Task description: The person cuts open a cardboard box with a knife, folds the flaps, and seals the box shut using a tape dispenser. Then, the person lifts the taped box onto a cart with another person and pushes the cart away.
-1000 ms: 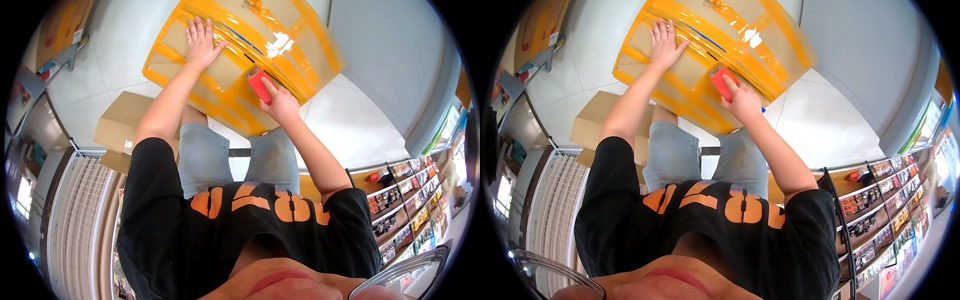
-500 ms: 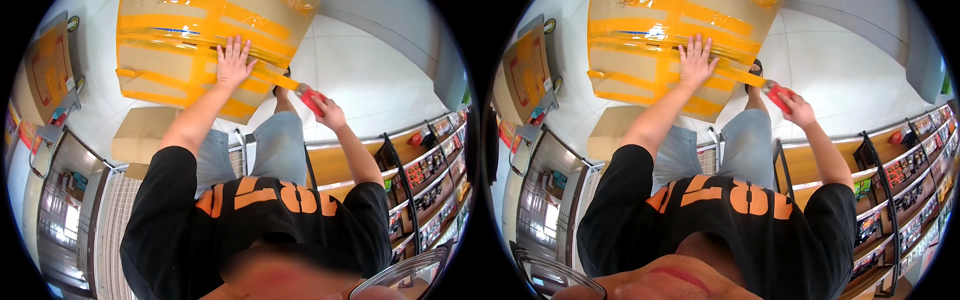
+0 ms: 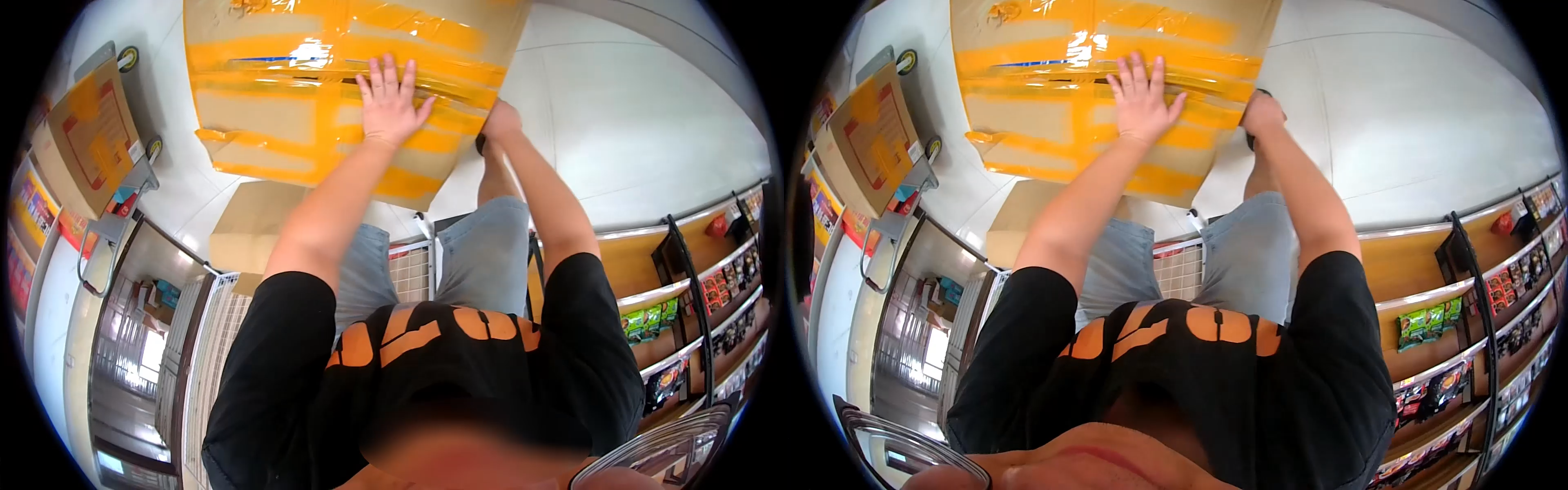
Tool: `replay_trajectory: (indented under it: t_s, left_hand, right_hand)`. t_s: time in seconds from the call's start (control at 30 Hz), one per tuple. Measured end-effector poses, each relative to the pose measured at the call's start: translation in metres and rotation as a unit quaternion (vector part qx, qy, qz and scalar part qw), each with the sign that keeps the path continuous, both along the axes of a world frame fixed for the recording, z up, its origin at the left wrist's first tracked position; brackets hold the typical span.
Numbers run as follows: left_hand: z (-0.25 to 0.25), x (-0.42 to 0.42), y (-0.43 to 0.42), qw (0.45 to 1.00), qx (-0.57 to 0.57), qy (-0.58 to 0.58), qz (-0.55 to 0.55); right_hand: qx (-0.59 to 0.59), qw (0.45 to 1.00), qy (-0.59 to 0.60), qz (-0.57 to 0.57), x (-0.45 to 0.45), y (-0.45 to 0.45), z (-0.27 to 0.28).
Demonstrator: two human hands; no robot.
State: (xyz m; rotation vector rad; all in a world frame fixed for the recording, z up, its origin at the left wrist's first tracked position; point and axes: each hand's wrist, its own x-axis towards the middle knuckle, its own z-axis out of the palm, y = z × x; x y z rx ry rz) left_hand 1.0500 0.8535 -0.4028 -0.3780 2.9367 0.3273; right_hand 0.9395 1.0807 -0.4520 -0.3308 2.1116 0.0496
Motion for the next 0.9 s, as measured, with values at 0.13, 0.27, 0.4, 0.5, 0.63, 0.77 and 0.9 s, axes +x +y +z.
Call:
replay_trajectory:
  t_s: [0.13, 0.27, 0.4, 0.5, 0.63, 0.77, 0.9]
  left_hand:
    - [-0.001, -0.003, -0.001, 1.0, 0.019, 0.008, 0.005]
    - [0.015, -0.002, -0.002, 1.0, 0.023, -0.015, -0.011]
    - [0.03, -0.007, -0.009, 0.998, 0.06, -0.014, -0.01]
    - [0.05, 0.001, -0.014, 0.988, 0.146, 0.0, -0.042]
    - [0.094, 0.039, -0.013, 0.946, 0.321, 0.042, -0.019]
    - [0.15, 0.054, -0.08, 0.4, 0.839, -0.11, 0.352]
    - [0.166, 0.087, -0.153, 0.407, 0.841, -0.125, 0.333]
  right_hand:
    - [-0.058, 0.995, -0.062, 0.047, -0.03, 0.005, -0.019]
    - [-0.058, 0.993, -0.104, -0.003, -0.02, 0.019, -0.056]
    - [-0.037, 0.998, -0.037, 0.026, -0.006, 0.025, -0.006]
    - [-0.085, 0.986, 0.11, -0.096, -0.001, 0.027, 0.091]
    - [-0.23, 0.939, 0.207, -0.151, 0.032, 0.025, 0.217]
    - [-0.443, 0.89, 0.109, -0.003, 0.053, -0.04, 0.271]
    - [-0.532, 0.84, 0.054, 0.086, 0.056, -0.118, 0.262]
